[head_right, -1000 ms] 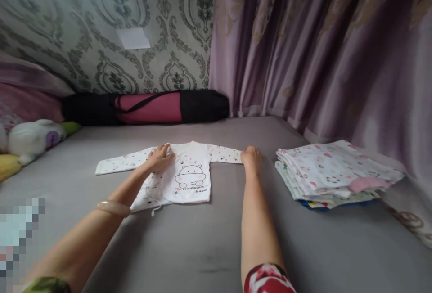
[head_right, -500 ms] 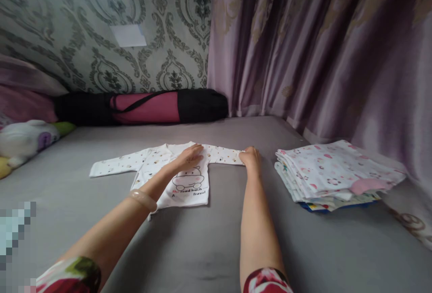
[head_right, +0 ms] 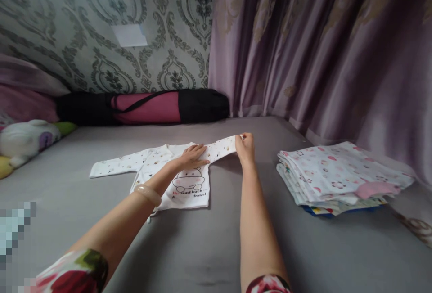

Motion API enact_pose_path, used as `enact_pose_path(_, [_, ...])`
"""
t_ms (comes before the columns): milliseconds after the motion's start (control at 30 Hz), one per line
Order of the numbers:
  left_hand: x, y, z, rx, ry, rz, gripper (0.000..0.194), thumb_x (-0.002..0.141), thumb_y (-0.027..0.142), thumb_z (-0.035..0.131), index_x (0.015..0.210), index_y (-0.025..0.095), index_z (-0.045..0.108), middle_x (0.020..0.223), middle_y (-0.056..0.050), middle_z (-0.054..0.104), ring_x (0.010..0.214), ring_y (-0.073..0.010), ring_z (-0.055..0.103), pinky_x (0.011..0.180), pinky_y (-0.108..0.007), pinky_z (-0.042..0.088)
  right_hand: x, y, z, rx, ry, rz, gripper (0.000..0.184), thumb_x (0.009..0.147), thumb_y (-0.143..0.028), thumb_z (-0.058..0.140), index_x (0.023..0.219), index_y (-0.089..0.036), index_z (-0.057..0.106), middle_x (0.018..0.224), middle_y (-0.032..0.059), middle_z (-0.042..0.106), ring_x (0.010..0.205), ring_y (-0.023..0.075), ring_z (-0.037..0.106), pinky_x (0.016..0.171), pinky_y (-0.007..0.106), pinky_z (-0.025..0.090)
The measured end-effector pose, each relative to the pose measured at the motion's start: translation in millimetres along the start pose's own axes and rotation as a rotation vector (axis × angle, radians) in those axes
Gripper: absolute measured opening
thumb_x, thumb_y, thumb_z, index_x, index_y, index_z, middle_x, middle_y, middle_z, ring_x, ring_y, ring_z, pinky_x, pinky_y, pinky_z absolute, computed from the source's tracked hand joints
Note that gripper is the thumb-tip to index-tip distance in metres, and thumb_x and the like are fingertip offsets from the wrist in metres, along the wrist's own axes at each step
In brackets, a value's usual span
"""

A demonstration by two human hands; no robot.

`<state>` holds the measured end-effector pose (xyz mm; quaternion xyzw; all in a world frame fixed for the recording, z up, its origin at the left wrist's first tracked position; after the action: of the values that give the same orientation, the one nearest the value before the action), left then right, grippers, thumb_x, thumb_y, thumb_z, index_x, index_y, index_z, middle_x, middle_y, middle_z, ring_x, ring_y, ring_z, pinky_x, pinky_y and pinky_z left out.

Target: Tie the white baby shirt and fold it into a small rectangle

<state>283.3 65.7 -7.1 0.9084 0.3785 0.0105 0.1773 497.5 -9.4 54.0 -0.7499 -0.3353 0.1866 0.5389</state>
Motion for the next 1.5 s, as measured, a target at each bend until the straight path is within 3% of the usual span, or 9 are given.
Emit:
enact_pose_path(133, [4.8, -1.0, -5.7, 0.021, -0.012, -0.009, 0.080, 0.081, 0.068, 0.049, 0.147, 0.026, 0.033, 0.157, -0.015, 0.026, 0.141, -0.0413, 0.022, 0.109, -0.058, 0.023, -13.2, -15.2, 19.7, 0.293, -0.090, 0.068, 0.015, 0.080, -0.024, 0.054, 0.095, -0.020, 0.052, 0.055, -0.0065, 0.051, 0.044, 0.0120, 0.047, 0.036, 0.018, 0.032])
enact_pose_path(367, [5.4, 8.4, -18.3, 0.011, -0.059, -0.008, 0.075, 0.077, 0.067, 0.057, 0.140, 0.030, 0.043, 0.152, -0.014, 0.033, 0.139, -0.0407, 0.025, 0.107, -0.059, 0.027, -38.6, -25.1, 63.2, 0.563, -0.258, 0.206, 0.010, 0.078, -0.021, 0.057, 0.083, -0.021, 0.049, 0.057, -0.0068, 0.055, 0.044, 0.0104, 0.049, 0.034, 0.017, 0.033])
enact_pose_path(533, [-10.6, -0.2, -32.8, -0.088, 0.100, -0.025, 0.070, 0.080, 0.055, 0.061, 0.139, 0.021, 0.046, 0.148, -0.017, 0.039, 0.138, -0.0369, 0.032, 0.109, -0.051, 0.031, -46.7, -23.9, 75.7, 0.579, -0.275, 0.210, 0.010, 0.078, -0.019, 0.058, 0.083, -0.021, 0.050, 0.058, -0.0058, 0.057, 0.046, 0.0105, 0.051, 0.034, 0.016, 0.037])
enact_pose_path(700, [-59.4, -39.1, -50.4, -0.605, 0.339, -0.205, 0.051, 0.088, 0.044, 0.053, 0.129, 0.014, 0.053, 0.132, -0.016, 0.056, 0.118, -0.0273, 0.056, 0.099, -0.040, 0.047, -51.8, -25.0, 82.3, 0.558, -0.272, 0.223, 0.013, 0.079, -0.020, 0.061, 0.086, -0.021, 0.051, 0.062, -0.0049, 0.058, 0.048, 0.0103, 0.053, 0.034, 0.015, 0.038])
enact_pose_path(867, [-97.6, -68.9, -40.9, -1.183, 0.453, -0.315, 0.042, 0.090, 0.043, 0.054, 0.115, 0.010, 0.057, 0.116, -0.018, 0.064, 0.094, -0.0202, 0.067, 0.090, -0.037, 0.054, -70.3, -30.4, 101.4, 0.510, -0.322, 0.191, 0.017, 0.083, -0.024, 0.062, 0.096, -0.020, 0.051, 0.068, -0.0040, 0.060, 0.051, 0.0112, 0.056, 0.040, 0.017, 0.044])
enact_pose_path(1000, [-100.0, -72.5, -28.3, -1.379, 0.451, -0.351, 0.049, 0.089, 0.055, 0.054, 0.108, 0.011, 0.057, 0.103, -0.016, 0.066, 0.087, -0.0187, 0.067, 0.087, -0.036, 0.054, -101.4, -35.1, 133.5, 0.494, -0.679, 0.117, 0.034, 0.090, -0.033, 0.060, 0.120, -0.022, 0.049, 0.096, 0.0042, 0.069, 0.074, 0.0152, 0.067, 0.063, 0.025, 0.056])
enact_pose_path(1100, [-96.0, -69.4, -24.3, -1.435, 0.416, -0.313, 0.060, 0.085, 0.066, 0.051, 0.109, 0.011, 0.058, 0.096, -0.013, 0.067, 0.086, -0.0191, 0.066, 0.081, -0.032, 0.053, -115.1, -30.8, 146.0, 0.444, -0.902, 0.100, 0.039, 0.097, -0.040, 0.052, 0.130, -0.021, 0.046, 0.129, 0.0135, 0.059, 0.096, 0.0180, 0.067, 0.083, 0.031, 0.054])
enact_pose_path(1333, [-99.1, -76.1, -23.9, -1.267, 0.512, -0.343, 0.069, 0.074, 0.030, 0.071, 0.137, 0.017, 0.045, 0.076, 0.002, 0.055, 0.065, -0.0096, 0.054, 0.066, -0.023, 0.046, -64.1, -21.4, 111.0, 0.557, -0.634, 0.126, 0.035, 0.103, -0.041, 0.031, 0.111, -0.018, 0.056, 0.119, 0.0140, 0.066, 0.101, 0.0209, 0.067, 0.085, 0.033, 0.053])
enact_pose_path(1500, [-93.8, -78.5, -27.6, -1.057, 0.553, -0.335, 0.040, 0.072, 0.021, 0.060, 0.111, 0.015, 0.069, 0.063, 0.004, 0.048, 0.053, -0.0078, 0.042, 0.054, -0.021, 0.037, -37.6, -8.5, 81.4, 0.542, -0.335, 0.137, 0.038, 0.101, -0.041, 0.030, 0.098, -0.018, 0.060, 0.110, 0.0135, 0.069, 0.097, 0.0210, 0.068, 0.081, 0.032, 0.054])
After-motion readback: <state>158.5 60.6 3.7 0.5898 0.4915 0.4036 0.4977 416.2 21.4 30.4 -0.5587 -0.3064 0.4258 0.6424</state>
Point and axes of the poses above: each hand's wrist, its own x-axis towards the middle knuckle, its own z-axis out of the palm, y = z × x, the point moved 6 cm from there along x, towards the middle knuckle
